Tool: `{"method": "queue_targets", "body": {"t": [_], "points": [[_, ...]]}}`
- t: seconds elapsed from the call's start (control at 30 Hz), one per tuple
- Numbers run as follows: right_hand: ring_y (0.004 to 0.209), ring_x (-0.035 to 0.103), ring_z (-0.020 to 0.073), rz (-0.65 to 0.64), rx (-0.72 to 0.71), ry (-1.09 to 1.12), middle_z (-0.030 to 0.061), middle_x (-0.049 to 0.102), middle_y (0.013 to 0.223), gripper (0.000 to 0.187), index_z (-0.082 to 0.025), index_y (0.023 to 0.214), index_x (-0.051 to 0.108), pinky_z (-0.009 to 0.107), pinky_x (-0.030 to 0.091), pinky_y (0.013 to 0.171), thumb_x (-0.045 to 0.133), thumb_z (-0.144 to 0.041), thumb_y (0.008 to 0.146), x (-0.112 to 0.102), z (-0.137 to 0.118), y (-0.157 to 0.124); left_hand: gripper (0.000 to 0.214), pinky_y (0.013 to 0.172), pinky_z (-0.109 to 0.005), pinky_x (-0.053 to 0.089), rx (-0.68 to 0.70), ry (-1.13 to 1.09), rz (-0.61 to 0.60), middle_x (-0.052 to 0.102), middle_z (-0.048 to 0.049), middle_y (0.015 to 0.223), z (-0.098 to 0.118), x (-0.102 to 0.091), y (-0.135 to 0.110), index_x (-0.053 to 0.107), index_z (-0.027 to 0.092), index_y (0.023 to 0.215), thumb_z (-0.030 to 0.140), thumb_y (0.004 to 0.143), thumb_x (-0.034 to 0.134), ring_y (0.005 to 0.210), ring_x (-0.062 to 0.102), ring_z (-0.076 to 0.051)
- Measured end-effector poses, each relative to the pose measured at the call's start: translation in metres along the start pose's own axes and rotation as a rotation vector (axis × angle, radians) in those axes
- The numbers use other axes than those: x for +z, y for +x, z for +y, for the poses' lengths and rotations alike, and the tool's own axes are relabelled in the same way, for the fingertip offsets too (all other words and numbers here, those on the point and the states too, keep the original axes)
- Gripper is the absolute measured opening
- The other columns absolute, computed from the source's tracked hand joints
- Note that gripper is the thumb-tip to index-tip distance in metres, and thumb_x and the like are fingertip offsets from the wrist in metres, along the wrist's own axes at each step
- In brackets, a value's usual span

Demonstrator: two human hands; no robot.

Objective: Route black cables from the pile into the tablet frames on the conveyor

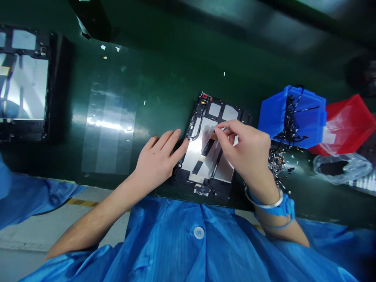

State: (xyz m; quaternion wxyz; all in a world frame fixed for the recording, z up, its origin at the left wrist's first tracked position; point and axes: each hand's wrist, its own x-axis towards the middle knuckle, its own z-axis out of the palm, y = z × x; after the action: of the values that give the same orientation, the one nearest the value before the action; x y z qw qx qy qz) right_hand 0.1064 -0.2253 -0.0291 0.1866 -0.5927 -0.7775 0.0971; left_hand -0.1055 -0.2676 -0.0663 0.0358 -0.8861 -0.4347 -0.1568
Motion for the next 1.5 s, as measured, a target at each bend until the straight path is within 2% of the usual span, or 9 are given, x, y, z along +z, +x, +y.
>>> {"method": "queue_targets", "body": {"t": [0.17, 0.57, 0.87, 1.0, 1.1, 1.2, 1.27, 1.37, 1.5], "points": [[0.073, 0.059, 0.0156, -0.008, -0.346, -0.066, 0.0042, 0.069, 0.077, 0.023, -0.017, 0.100, 0.070, 0.027, 0.041, 0.061, 0.048, -0.022, 0.093, 0.005, 0.001, -0.021, 0.045, 0.082, -0.036, 0.045, -0.017, -0.036, -0.001, 0.054, -0.0197, 0.137, 0.001, 0.002, -0.002, 0.057, 0.012, 0.127, 0.005, 0.085, 0.042, 0.119, 0.056, -0.029], [0.070, 0.051, 0.0156, 0.021, -0.454, -0.198, 0.0038, 0.063, 0.072, 0.027, -0.014, 0.108, 0.069, 0.028, 0.037, 0.059, 0.046, -0.018, 0.094, 0.015, 0.002, -0.021, 0.054, 0.079, -0.036, 0.045, 0.004, -0.035, -0.056, 0.054, -0.0212, 0.136, -0.003, 0.007, -0.001, 0.055, 0.019, 0.132, -0.001, 0.083, 0.042, 0.120, 0.056, -0.030], [0.071, 0.050, 0.0177, -0.048, -0.301, -0.298, 0.0059, 0.062, 0.071, 0.036, -0.015, 0.121, 0.065, 0.031, 0.032, 0.054, 0.040, -0.016, 0.094, 0.025, 0.008, -0.009, 0.054, 0.082, -0.037, 0.046, -0.042, -0.063, -0.060, 0.054, -0.0175, 0.137, -0.004, 0.010, -0.003, 0.057, 0.025, 0.130, 0.000, 0.084, 0.044, 0.122, 0.056, -0.030], [0.072, 0.052, 0.0176, -0.025, -0.257, -0.233, 0.0052, 0.063, 0.073, 0.038, -0.018, 0.123, 0.064, 0.030, 0.034, 0.055, 0.041, -0.014, 0.093, 0.016, 0.006, -0.005, 0.059, 0.086, -0.038, 0.048, -0.078, -0.157, -0.056, 0.052, -0.0144, 0.140, -0.004, 0.010, -0.004, 0.055, 0.028, 0.133, -0.001, 0.083, 0.042, 0.122, 0.055, -0.028], [0.074, 0.055, 0.0165, 0.118, -0.239, -0.141, 0.0036, 0.065, 0.078, 0.039, -0.023, 0.126, 0.062, 0.029, 0.040, 0.060, 0.044, -0.015, 0.092, -0.004, 0.007, -0.022, 0.066, 0.093, -0.039, 0.049, -0.194, -0.384, 0.049, 0.049, -0.0121, 0.142, 0.000, 0.004, -0.010, 0.039, 0.028, 0.143, -0.002, 0.085, 0.034, 0.125, 0.053, -0.024], [0.058, 0.053, 0.0130, 0.230, -0.042, -0.114, -0.0006, 0.062, 0.066, 0.039, -0.023, 0.128, 0.059, 0.026, 0.040, 0.056, 0.049, -0.020, 0.091, -0.019, 0.016, -0.055, 0.057, 0.101, -0.042, 0.046, -0.421, -0.549, 0.156, 0.050, -0.0117, 0.140, 0.010, -0.004, -0.021, 0.032, 0.025, 0.145, 0.007, 0.092, 0.037, 0.127, 0.051, -0.022], [0.045, 0.046, 0.0110, 0.170, 0.100, -0.145, -0.0045, 0.057, 0.056, 0.041, -0.020, 0.131, 0.057, 0.025, 0.034, 0.046, 0.054, -0.029, 0.091, -0.020, 0.023, -0.078, 0.045, 0.105, -0.049, 0.041, -0.496, -0.510, 0.097, 0.049, -0.0128, 0.141, 0.021, -0.006, -0.029, 0.043, 0.023, 0.139, 0.018, 0.094, 0.045, 0.131, 0.047, -0.027], [0.045, 0.048, 0.0116, 0.051, 0.151, -0.053, -0.0036, 0.058, 0.057, 0.048, -0.014, 0.134, 0.053, 0.025, 0.036, 0.045, 0.053, -0.036, 0.091, -0.010, 0.027, -0.099, 0.038, 0.108, -0.058, 0.035, -0.471, -0.528, -0.005, 0.045, -0.0129, 0.145, 0.039, -0.005, -0.035, 0.051, 0.023, 0.131, 0.028, 0.093, 0.050, 0.136, 0.039, -0.032], [0.058, 0.055, 0.0142, 0.058, 0.150, 0.152, 0.0010, 0.064, 0.070, 0.046, -0.017, 0.134, 0.053, 0.027, 0.046, 0.054, 0.051, -0.034, 0.091, -0.004, 0.018, -0.101, 0.045, 0.106, -0.052, 0.044, -0.680, -0.828, 0.069, 0.055, -0.0064, 0.137, 0.050, -0.009, -0.033, 0.052, 0.031, 0.134, 0.029, 0.090, 0.055, 0.127, 0.052, -0.031]]}}
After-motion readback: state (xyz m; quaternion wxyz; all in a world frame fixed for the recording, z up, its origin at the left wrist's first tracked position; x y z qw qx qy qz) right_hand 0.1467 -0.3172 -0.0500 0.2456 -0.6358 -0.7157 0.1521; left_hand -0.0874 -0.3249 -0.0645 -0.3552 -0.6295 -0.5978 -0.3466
